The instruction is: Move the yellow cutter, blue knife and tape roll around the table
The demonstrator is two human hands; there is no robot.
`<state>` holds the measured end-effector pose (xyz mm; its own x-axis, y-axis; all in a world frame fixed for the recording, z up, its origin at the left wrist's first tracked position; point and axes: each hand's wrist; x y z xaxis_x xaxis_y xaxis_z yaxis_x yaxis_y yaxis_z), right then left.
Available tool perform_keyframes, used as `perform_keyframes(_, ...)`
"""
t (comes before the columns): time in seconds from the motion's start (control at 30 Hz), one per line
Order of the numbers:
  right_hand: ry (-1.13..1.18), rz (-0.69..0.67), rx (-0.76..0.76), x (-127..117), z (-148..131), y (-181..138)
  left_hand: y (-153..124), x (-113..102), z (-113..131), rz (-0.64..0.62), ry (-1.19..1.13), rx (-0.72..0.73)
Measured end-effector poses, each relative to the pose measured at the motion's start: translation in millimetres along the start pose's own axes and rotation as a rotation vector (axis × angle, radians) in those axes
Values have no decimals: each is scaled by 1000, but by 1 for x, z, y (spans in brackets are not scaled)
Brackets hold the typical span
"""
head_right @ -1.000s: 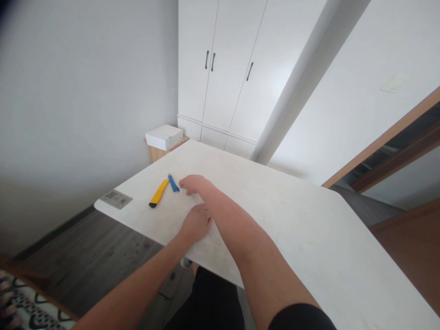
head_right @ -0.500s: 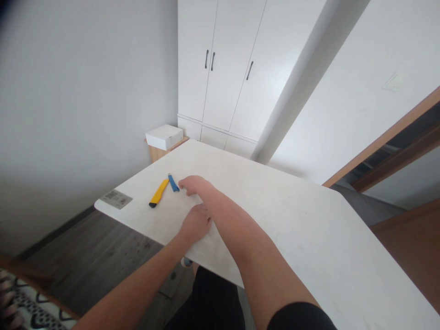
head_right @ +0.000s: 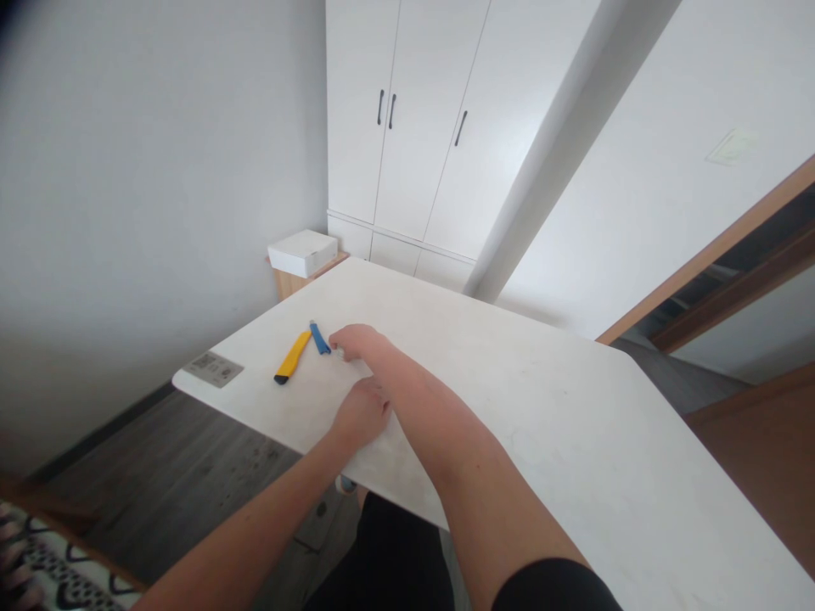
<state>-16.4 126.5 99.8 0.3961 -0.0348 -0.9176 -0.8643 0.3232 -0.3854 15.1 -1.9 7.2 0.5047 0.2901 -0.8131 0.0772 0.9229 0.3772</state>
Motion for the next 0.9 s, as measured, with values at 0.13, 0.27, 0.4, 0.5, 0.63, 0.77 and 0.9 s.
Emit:
perform_keyframes(0.13, -5, -1, -7, 0, 0, 0, 0, 0, 0, 15, 8, 2)
perform_keyframes(0.27, 2, 10, 6, 3, 2, 2, 0, 1, 0, 31, 19, 14)
perform_keyframes(0.4, -8, 6, 14, 4, -1, 3, 1, 1, 0, 24, 33, 1)
perform_keyframes(0.5, -14, 6, 23, 3, -2, 3, 1, 0, 0, 28, 35, -5)
perform_keyframes(0.63, 13, 59, 120, 0, 13, -21, 1, 0, -2, 6, 53, 32)
perform_keyframes(0.77, 5, 126, 334, 13, 41, -96, 0, 1, -4, -20, 79, 6)
perform_keyframes(0.9, 33, 68, 478, 53, 43, -188, 0, 2, -4, -33, 97, 3)
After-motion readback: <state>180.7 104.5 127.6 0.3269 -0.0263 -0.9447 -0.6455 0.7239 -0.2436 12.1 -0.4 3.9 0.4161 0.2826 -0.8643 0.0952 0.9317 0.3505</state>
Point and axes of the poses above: each hand's wrist, its own y-axis towards the middle knuckle, its own x-axis out of the palm, z = x × y, and after that the axes turned 1 degree about -y, right-handed
